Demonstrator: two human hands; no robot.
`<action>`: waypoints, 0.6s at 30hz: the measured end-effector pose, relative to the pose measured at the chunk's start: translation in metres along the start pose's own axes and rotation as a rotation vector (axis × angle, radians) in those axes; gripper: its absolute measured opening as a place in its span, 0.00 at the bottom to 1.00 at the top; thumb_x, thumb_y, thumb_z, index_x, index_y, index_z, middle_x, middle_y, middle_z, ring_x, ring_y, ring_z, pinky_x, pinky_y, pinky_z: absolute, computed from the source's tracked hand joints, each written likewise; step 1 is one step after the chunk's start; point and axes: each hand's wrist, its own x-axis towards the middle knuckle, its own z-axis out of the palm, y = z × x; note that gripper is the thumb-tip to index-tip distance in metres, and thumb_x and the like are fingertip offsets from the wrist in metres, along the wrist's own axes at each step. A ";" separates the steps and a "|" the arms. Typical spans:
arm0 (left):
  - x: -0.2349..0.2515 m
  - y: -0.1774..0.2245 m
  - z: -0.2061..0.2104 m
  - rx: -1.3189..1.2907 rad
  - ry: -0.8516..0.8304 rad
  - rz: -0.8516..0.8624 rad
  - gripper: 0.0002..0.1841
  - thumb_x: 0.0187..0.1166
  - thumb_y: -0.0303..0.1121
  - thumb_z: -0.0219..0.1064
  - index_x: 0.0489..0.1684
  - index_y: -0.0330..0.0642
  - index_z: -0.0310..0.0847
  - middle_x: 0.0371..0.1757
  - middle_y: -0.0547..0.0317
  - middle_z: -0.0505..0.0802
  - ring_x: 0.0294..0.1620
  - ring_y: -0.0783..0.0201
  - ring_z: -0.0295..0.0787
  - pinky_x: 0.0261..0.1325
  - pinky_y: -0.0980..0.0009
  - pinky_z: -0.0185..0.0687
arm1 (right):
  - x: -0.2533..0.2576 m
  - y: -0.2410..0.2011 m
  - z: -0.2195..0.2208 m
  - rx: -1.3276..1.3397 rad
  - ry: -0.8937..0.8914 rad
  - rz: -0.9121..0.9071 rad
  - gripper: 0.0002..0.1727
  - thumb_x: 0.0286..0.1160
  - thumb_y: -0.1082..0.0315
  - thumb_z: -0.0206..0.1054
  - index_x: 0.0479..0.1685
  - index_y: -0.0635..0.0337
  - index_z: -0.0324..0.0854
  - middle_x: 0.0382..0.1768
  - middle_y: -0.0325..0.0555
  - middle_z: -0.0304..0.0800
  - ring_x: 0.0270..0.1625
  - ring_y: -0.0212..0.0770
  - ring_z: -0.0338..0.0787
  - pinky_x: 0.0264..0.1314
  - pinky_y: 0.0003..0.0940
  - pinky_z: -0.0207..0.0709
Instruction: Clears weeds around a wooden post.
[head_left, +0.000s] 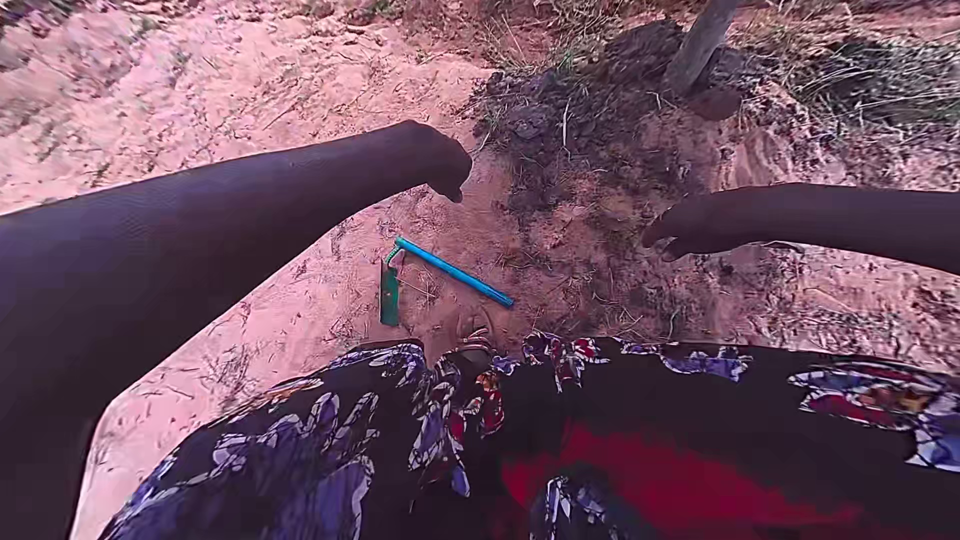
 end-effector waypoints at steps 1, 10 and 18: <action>0.015 -0.021 0.012 -0.020 -0.045 0.002 0.22 0.87 0.49 0.63 0.66 0.42 0.87 0.59 0.37 0.91 0.65 0.36 0.87 0.63 0.30 0.75 | 0.018 0.025 0.006 -0.063 0.045 -0.033 0.20 0.84 0.60 0.70 0.71 0.52 0.86 0.59 0.60 0.92 0.63 0.64 0.90 0.65 0.68 0.79; 0.152 -0.028 0.110 -0.362 -0.033 0.252 0.22 0.93 0.43 0.55 0.77 0.40 0.79 0.66 0.36 0.89 0.71 0.36 0.84 0.73 0.35 0.72 | 0.116 0.053 -0.010 0.060 0.023 0.099 0.20 0.89 0.61 0.62 0.74 0.60 0.82 0.63 0.65 0.88 0.67 0.70 0.86 0.67 0.71 0.75; 0.216 -0.002 0.152 -0.624 0.290 0.494 0.18 0.89 0.38 0.62 0.72 0.43 0.84 0.74 0.43 0.85 0.76 0.40 0.78 0.75 0.38 0.69 | 0.184 0.041 -0.011 0.250 0.320 0.063 0.17 0.89 0.67 0.60 0.70 0.60 0.85 0.65 0.65 0.88 0.70 0.69 0.85 0.70 0.69 0.76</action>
